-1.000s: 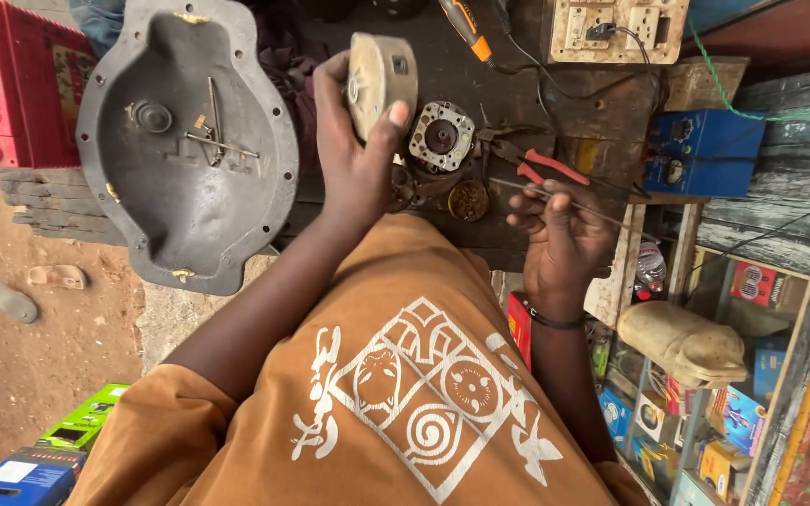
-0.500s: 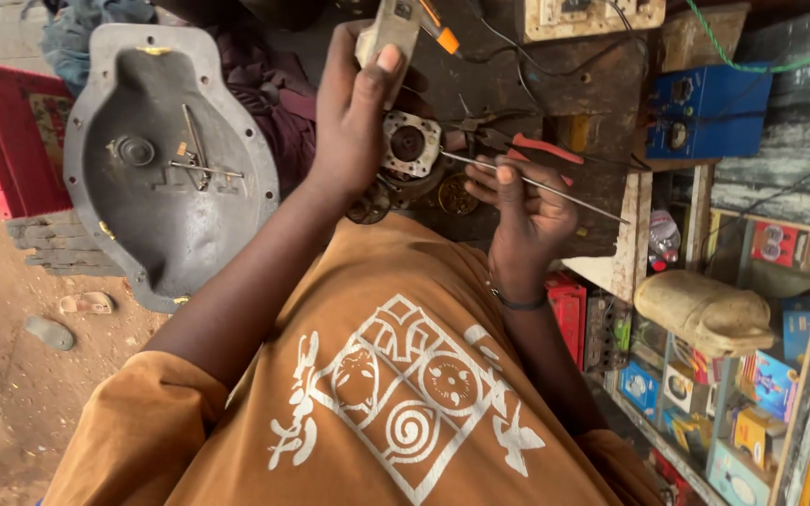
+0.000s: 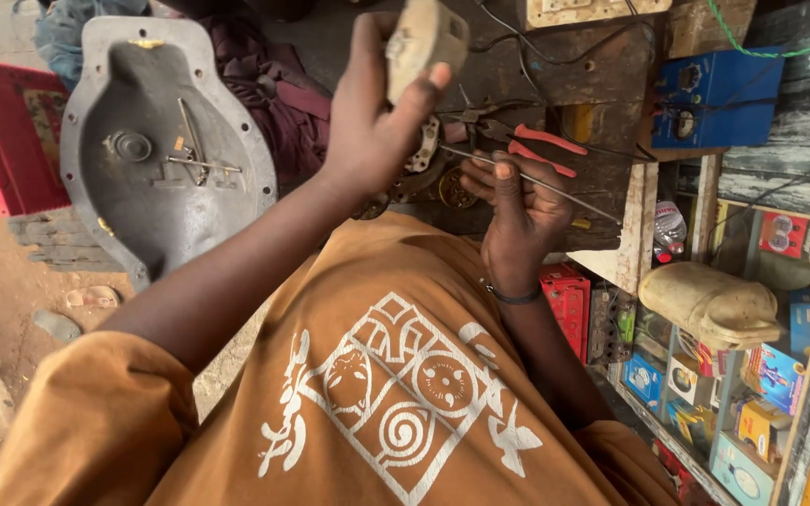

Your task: Repairing or assembling a small electrical motor or alternator component by hand at a workbench.

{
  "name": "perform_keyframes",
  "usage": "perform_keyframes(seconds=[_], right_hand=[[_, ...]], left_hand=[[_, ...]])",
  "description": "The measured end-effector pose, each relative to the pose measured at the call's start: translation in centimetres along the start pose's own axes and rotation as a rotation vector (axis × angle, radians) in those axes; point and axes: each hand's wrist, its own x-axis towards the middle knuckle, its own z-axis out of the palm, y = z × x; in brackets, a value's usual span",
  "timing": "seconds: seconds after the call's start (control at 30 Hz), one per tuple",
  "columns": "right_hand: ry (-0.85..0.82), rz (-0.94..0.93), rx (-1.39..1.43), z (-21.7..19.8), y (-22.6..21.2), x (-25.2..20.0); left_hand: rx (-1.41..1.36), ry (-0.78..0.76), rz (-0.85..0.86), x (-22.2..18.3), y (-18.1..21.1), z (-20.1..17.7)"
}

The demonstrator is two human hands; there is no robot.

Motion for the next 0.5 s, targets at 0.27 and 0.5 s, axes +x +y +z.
perform_keyframes(seconds=[0.27, 0.5], right_hand=[[0.021, -0.012, 0.071, 0.3, 1.0, 0.1], [0.046, -0.024, 0.088, 1.1, 0.7, 0.1]], left_hand=[[-0.064, -0.044, -0.008, 0.5, -0.7, 0.0], [-0.056, -0.036, -0.048, 0.5, -0.9, 0.0]])
